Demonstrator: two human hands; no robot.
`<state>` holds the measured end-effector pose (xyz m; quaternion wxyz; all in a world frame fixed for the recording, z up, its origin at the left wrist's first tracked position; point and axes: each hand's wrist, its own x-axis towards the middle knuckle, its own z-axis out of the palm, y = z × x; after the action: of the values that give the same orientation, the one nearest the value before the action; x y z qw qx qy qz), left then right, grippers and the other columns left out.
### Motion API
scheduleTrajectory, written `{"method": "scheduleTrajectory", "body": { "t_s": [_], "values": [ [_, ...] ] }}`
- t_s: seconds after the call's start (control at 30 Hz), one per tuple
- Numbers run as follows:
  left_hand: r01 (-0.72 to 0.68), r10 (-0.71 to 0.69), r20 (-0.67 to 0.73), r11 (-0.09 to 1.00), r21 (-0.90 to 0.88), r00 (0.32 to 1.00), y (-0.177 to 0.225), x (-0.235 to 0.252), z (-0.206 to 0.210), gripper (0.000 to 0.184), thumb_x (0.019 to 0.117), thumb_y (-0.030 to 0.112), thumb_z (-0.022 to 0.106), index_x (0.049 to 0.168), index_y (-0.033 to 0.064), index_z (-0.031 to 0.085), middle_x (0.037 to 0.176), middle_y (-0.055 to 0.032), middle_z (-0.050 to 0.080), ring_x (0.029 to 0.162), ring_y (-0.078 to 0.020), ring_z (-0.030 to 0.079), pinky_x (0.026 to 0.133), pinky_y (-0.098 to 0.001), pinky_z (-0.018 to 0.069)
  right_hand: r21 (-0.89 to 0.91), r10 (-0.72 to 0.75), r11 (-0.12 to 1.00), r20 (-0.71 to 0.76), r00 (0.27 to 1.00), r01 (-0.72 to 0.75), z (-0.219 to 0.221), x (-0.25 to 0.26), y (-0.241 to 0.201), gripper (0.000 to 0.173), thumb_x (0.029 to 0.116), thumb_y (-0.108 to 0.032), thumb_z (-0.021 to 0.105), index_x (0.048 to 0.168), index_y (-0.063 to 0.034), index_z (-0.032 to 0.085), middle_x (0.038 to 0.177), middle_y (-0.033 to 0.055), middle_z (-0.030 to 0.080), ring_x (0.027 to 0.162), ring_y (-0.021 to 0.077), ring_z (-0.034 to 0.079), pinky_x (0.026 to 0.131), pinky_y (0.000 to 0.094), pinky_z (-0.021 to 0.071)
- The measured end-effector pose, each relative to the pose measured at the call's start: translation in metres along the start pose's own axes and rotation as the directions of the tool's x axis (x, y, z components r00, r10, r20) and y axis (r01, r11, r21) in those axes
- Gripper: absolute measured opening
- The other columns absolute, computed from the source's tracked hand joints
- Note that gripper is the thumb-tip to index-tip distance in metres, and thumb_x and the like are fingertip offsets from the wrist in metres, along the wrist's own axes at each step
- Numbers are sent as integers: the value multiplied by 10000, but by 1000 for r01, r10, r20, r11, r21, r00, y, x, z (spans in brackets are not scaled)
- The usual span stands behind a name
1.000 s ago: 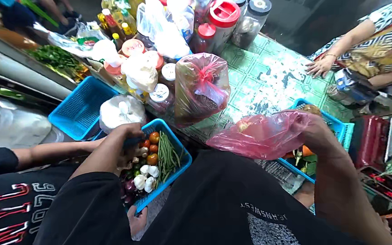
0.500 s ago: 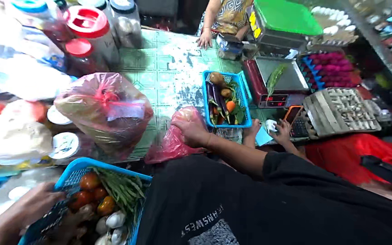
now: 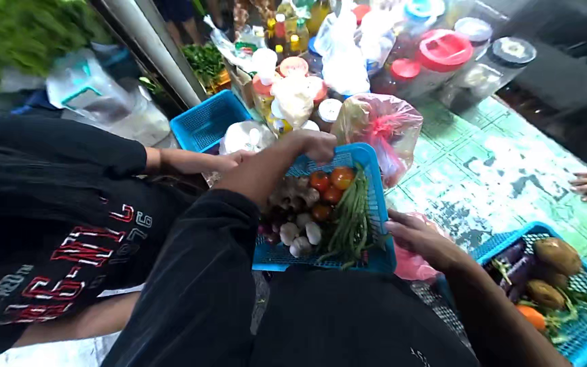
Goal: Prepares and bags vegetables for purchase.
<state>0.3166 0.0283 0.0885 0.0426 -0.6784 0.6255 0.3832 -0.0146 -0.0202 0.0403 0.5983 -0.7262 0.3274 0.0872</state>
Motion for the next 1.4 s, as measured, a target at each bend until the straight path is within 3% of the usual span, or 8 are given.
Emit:
{"method": "scheduleTrajectory", "body": {
  "t_s": [0.07, 0.17, 0.43, 0.73, 0.87, 0.93, 1.1, 1.4],
  "values": [
    [8, -8, 2, 1000, 17, 1000, 18, 7, 8, 138, 941, 91, 628, 891, -31, 665, 804, -164, 636, 758, -304, 619, 684, -540, 494, -166, 101, 981, 8, 995, -99, 5, 15, -14, 637, 873, -544, 679, 1314, -91, 602, 1082, 85, 712, 970, 189, 700, 882, 455, 579],
    [20, -19, -19, 999, 38, 1000, 32, 13, 21, 176, 963, 119, 609, 915, -38, 673, 861, -184, 658, 816, -324, 639, 721, -550, 506, -315, 142, 939, -9, 990, -137, 9, 15, -10, 417, 944, -449, 620, 1136, -83, 676, 948, 103, 713, 904, 243, 705, 843, 534, 561],
    [95, -72, -134, 980, 174, 988, 70, 18, 35, 224, 965, 175, 632, 1065, -17, 687, 1119, -190, 690, 1058, -361, 662, 850, -597, 529, -139, 84, 985, -129, 988, -102, 12, -18, 8, 273, 921, -226, 579, 1095, -34, 663, 885, 64, 710, 801, 147, 701, 741, 395, 590],
    [58, -27, -127, 967, 246, 992, 107, 23, 24, 199, 947, 166, 659, 1024, -13, 696, 1074, -181, 699, 1033, -348, 667, 843, -581, 529, -69, -7, 998, -162, 987, -4, -6, -39, 30, 268, 912, -219, 560, 1080, -55, 689, 887, 32, 733, 811, 114, 721, 755, 348, 615],
    [-65, 77, -50, 976, 208, 996, 72, 60, 25, 337, 933, 278, 710, 1188, 57, 716, 1098, -200, 709, 1043, -392, 666, 894, -654, 507, 48, -9, 999, -177, 984, 18, -22, -63, 48, 266, 978, -208, 534, 1147, -50, 666, 939, 61, 729, 844, 155, 716, 771, 385, 614],
    [-148, 156, -19, 964, 221, 988, 68, 93, 24, 351, 984, 350, 663, 1135, 38, 720, 1001, -210, 705, 967, -396, 675, 873, -651, 508, 139, 3, 990, -214, 977, 28, -29, -78, 61, 304, 977, -188, 533, 1224, -40, 628, 1003, 83, 718, 888, 169, 712, 806, 402, 612],
    [-213, 199, 76, 910, 355, 977, 135, 142, 7, 474, 975, 516, 631, 947, 52, 721, 845, -162, 690, 834, -350, 678, 783, -619, 530, 408, 122, 912, -347, 930, 32, -29, -105, 94, 273, 1002, -172, 523, 1220, -26, 597, 978, 84, 714, 863, 159, 715, 794, 378, 614],
    [-554, 386, 397, 599, 579, 833, 262, 218, -22, 459, 992, 460, 639, 929, 13, 717, 834, -172, 684, 813, -345, 671, 773, -616, 521, 570, 292, 813, -577, 763, 120, -11, -133, 120, 190, 993, -199, 552, 1024, -25, 621, 831, 68, 692, 738, 153, 695, 693, 367, 597]
  ]
}}
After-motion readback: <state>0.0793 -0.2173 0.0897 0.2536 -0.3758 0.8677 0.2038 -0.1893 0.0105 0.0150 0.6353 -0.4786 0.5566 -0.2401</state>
